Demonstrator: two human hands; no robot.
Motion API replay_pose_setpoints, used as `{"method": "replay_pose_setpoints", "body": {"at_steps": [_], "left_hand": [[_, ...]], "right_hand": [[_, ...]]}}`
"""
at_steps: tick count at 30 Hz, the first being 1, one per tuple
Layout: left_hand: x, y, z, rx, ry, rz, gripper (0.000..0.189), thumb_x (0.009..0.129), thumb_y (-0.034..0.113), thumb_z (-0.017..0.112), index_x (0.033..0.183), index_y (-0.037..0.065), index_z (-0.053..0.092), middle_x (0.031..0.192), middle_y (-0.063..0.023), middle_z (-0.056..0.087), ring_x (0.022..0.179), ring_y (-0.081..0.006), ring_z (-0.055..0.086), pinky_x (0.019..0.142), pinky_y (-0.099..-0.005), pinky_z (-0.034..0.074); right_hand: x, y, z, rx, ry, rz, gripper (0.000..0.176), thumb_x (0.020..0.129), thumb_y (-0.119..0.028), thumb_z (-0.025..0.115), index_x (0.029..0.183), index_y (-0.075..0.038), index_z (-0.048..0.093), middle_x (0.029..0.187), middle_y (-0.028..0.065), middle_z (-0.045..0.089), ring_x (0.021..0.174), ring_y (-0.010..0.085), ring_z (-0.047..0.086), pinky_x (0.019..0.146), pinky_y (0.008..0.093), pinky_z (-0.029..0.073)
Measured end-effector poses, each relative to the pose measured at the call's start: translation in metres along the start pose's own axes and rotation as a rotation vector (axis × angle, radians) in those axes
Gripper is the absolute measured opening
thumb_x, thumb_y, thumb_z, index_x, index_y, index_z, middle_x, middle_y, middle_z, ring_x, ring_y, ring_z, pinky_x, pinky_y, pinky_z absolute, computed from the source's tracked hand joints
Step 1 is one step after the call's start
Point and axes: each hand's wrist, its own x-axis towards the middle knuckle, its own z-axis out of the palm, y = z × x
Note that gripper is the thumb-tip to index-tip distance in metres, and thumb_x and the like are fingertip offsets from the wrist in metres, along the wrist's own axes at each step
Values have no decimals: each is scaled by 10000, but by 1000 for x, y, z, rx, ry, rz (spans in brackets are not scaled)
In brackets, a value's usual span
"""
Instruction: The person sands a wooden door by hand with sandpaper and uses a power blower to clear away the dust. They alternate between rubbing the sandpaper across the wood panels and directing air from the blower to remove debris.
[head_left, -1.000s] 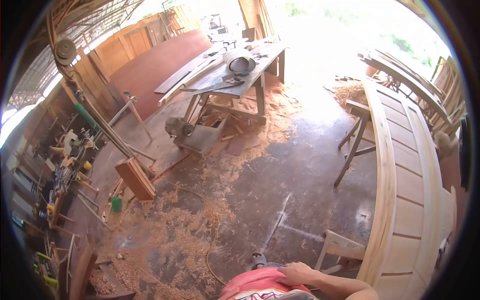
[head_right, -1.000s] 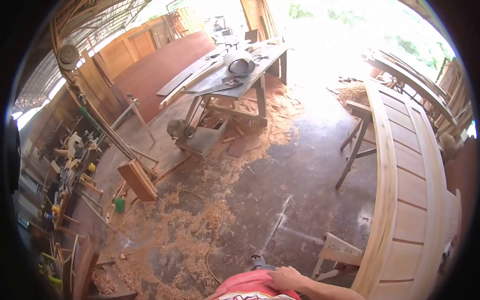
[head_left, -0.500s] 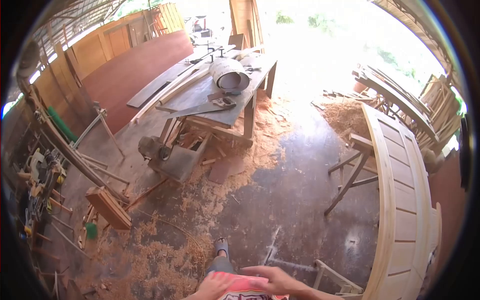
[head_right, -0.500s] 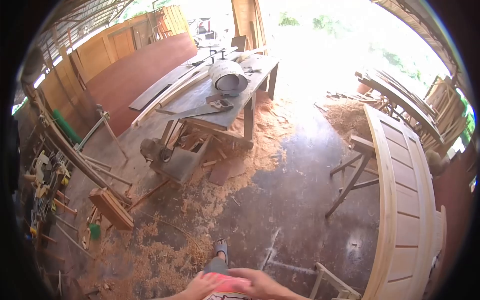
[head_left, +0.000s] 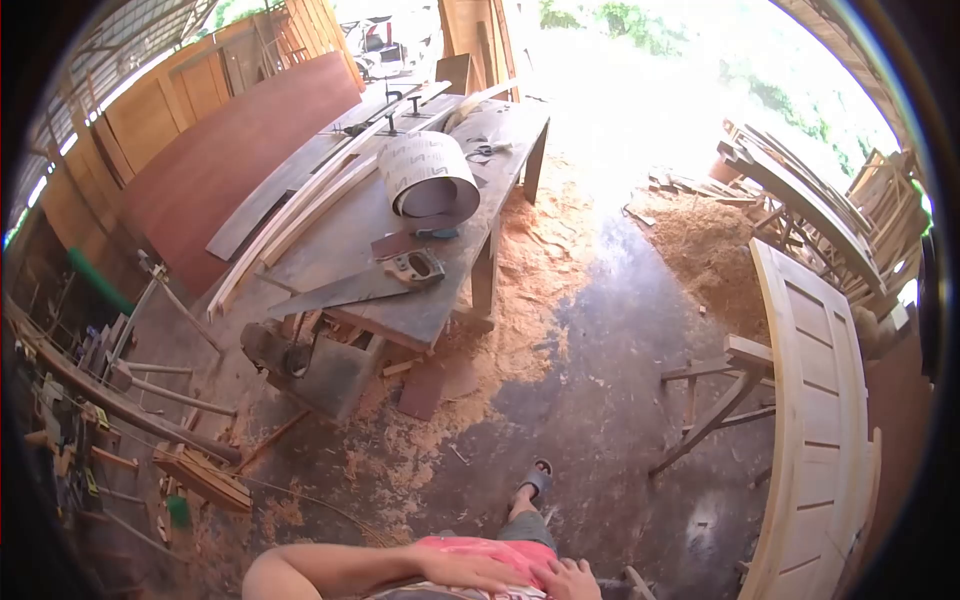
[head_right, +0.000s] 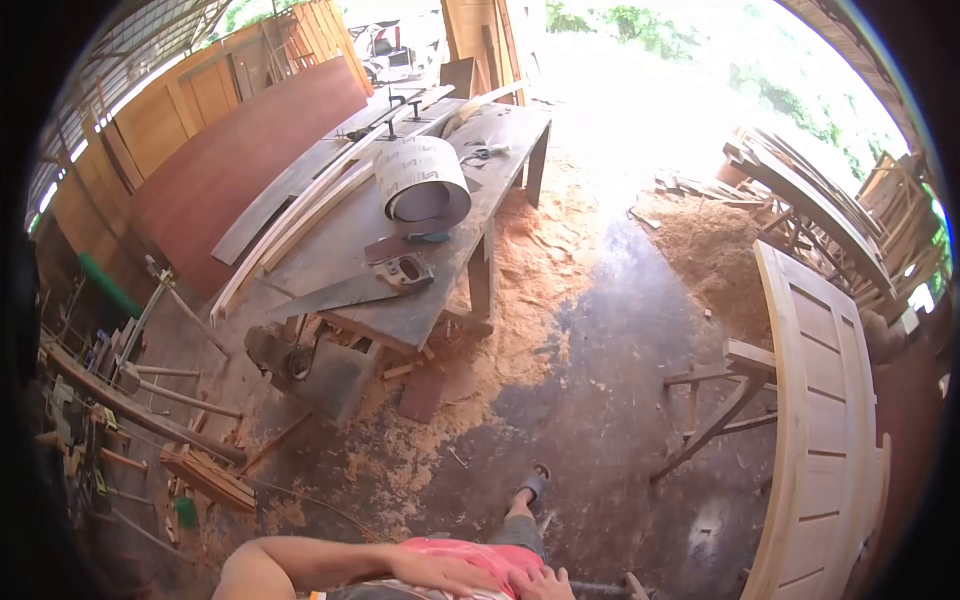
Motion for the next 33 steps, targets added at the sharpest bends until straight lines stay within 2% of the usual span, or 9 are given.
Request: {"method": "replay_pose_setpoints", "body": {"at_steps": [1,3,5,9,17,21,25,28,33], "left_hand": [[16,-12,-13,2,-62,22,685,1086,497,409,1596,44,345,1602,-175,439,1449,-256,468,1221,-436,309],[44,8,-90,154,9,-521,656,1066,524,444,1532,63,465,1482,-188,566,1359,-268,561,1152,-456,407],[76,-59,-147,633,51,-580,529,1049,452,529,1408,70,604,1240,-164,722,1179,-274,681,1018,-453,515],[156,16,-285,-138,692,-340,299,989,285,665,1124,27,734,916,-107,754,808,-139,716,734,-320,567],[275,-33,-604,319,1266,-168,505,984,494,659,839,13,717,657,-108,678,657,-179,683,620,-387,517],[320,-88,-780,307,1720,-241,622,944,602,644,1082,-2,701,954,-194,757,890,-324,737,817,-458,558],[310,-137,-903,439,1719,-856,826,925,570,654,1501,20,436,1534,-279,459,1422,-415,454,1165,-502,382],[297,-112,-923,311,1587,-1161,1032,880,644,651,1614,35,257,1679,-275,189,1559,-439,175,1261,-560,152],[317,-114,-913,380,1572,-1171,947,952,615,538,1629,27,233,1697,-271,144,1581,-435,102,1253,-585,141]], "right_hand": [[18,17,-23,101,78,-21,506,900,-425,688,1283,-95,667,1436,182,577,1241,396,593,1028,560,442],[57,57,-70,346,98,25,493,902,-415,694,1267,-86,672,1413,179,591,1231,393,599,1028,553,445],[83,88,-100,382,64,64,479,903,-406,700,1251,-76,676,1390,175,606,1222,389,604,1028,547,448],[115,156,-134,121,21,279,454,906,-386,711,1218,-57,686,1343,169,635,1204,383,615,1029,533,455],[199,285,-221,876,805,815,308,922,-279,753,1096,-25,738,1107,182,732,1088,336,675,980,451,514],[246,328,-188,372,805,794,341,919,-317,763,1089,-22,739,1118,169,737,1070,297,690,956,422,521],[255,345,-93,973,559,1215,429,948,-383,739,1234,-65,712,1155,178,727,1105,329,672,955,452,529],[289,350,-108,1278,467,1428,441,952,-384,735,1252,-62,702,1155,182,725,1105,339,669,954,461,529],[328,397,-141,1449,480,1439,461,959,-384,728,1282,-59,684,1154,189,722,1105,357,666,953,476,528]]}}
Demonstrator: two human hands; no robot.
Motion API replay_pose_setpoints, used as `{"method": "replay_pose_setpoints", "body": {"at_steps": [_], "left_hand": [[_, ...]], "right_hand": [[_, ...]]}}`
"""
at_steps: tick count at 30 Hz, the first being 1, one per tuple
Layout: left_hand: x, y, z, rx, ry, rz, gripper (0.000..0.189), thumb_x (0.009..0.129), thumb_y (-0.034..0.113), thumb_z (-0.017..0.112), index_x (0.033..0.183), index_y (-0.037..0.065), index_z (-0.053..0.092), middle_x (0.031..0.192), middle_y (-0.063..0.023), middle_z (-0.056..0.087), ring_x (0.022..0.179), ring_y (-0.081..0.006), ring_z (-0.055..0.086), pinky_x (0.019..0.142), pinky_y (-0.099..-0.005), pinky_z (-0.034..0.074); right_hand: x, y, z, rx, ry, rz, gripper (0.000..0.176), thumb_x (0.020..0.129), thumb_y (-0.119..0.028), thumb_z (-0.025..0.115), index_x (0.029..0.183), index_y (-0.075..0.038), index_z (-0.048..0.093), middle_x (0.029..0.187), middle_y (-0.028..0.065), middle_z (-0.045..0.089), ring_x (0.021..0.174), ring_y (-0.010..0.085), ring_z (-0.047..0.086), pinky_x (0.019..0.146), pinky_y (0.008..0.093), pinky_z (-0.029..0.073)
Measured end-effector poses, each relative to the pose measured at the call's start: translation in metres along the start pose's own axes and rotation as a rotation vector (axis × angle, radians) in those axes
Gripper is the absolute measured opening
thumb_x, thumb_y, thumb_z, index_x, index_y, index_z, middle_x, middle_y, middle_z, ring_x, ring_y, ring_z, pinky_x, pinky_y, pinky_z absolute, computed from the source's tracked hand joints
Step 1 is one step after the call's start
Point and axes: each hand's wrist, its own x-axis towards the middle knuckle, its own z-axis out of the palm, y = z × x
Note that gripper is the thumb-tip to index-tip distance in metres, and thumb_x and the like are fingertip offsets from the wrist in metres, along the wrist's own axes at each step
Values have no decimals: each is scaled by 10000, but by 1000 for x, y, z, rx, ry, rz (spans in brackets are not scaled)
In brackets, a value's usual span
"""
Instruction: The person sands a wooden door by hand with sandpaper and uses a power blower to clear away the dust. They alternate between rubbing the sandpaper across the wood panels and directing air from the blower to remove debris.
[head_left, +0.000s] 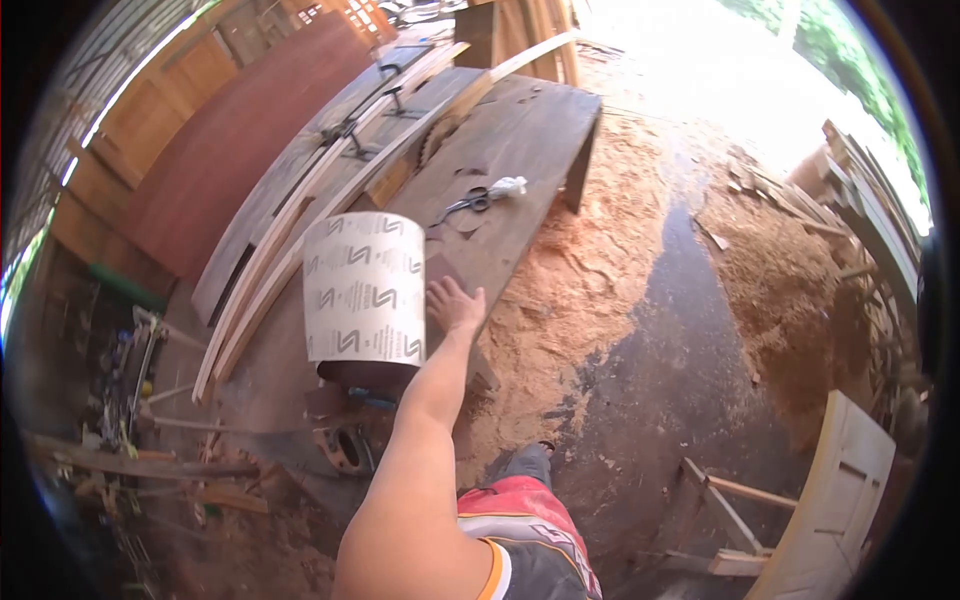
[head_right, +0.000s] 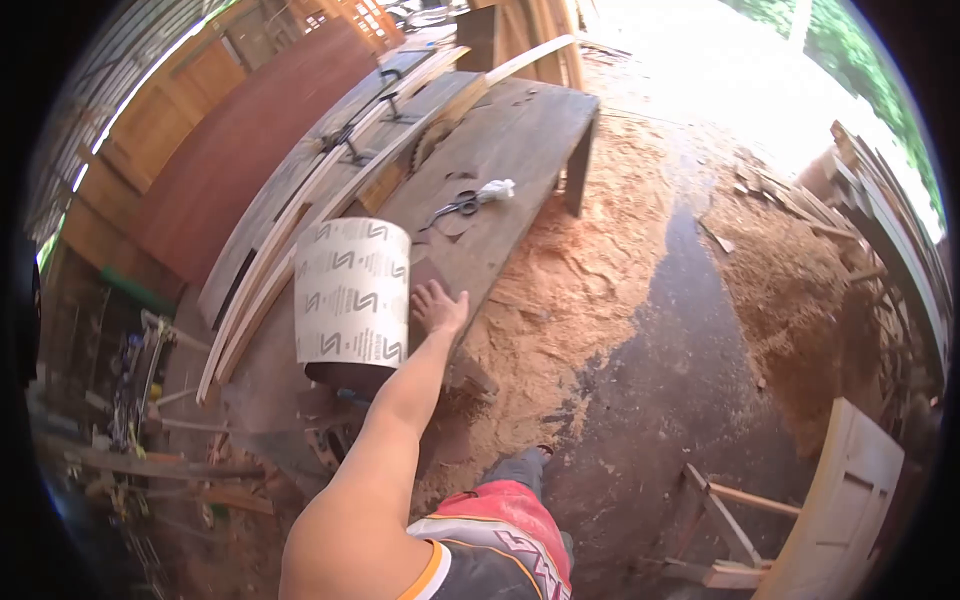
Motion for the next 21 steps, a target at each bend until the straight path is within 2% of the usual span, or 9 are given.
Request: {"method": "replay_pose_setpoints", "body": {"at_steps": [3,5,8,11,12,13,16,20,21], "left_hand": [[-64,-8,-22,-145,75,367,783,965,492,618,1563,36,403,1641,-277,305,1527,-401,305,1237,-536,265],[-94,-36,-46,-416,-427,711,568,963,418,671,1350,5,637,1330,-243,659,1249,-323,633,1061,-428,490],[-140,-91,-186,-681,-894,531,287,964,256,736,941,-30,728,744,-52,725,748,-121,693,733,-291,536],[-133,-223,-281,-1166,-628,233,153,991,130,680,936,-6,722,721,-48,685,707,-160,720,665,-299,598],[-120,-267,-283,-1390,-436,132,137,993,118,667,967,-9,713,725,-40,675,742,-157,725,685,-289,591],[-105,-301,-276,-1286,-196,25,146,992,117,661,1057,-7,702,839,-69,703,823,-165,730,760,-301,595],[-65,-373,-210,-108,-14,272,636,818,47,715,1424,-32,541,1358,-178,630,1261,-281,603,1051,-392,505],[-52,-414,-149,-407,-226,24,803,802,-42,762,1515,-37,392,1445,-181,526,1288,-289,556,1091,-412,481],[-36,-436,-143,-283,-169,160,707,864,135,799,1463,-46,469,1368,-177,593,1230,-274,601,1056,-384,499]], "right_hand": [[23,-44,-7,-20,-33,-32,473,963,-384,724,1300,-56,673,1154,193,720,1105,367,664,952,485,528],[38,-70,-9,-22,-40,-62,482,966,-384,721,1312,-55,666,1154,196,719,1105,374,662,951,491,528],[54,-102,-12,-10,-51,-102,494,970,-385,717,1331,-53,655,1154,200,717,1105,384,660,950,500,527],[83,-141,-17,9,-102,-200,507,974,-385,712,1349,-50,644,1154,204,715,1106,395,658,950,509,527],[106,-169,-4,-26,-158,-309,290,1015,-307,644,1228,-109,637,895,42,682,727,165,661,581,302,521],[118,-181,2,-20,-151,-342,163,1011,-262,640,1100,-126,625,771,-13,586,580,72,537,458,218,385],[101,-242,40,-177,-202,-539,247,983,-207,690,1141,-18,691,873,23,671,730,91,605,647,255,515],[16,-297,71,-420,-40,-747,404,916,-344,734,1199,-55,725,1066,154,773,978,239,745,865,352,568],[-9,-305,69,-403,-75,-757,407,913,-354,733,1210,-76,720,1104,159,770,1019,260,745,886,362,568]]}}
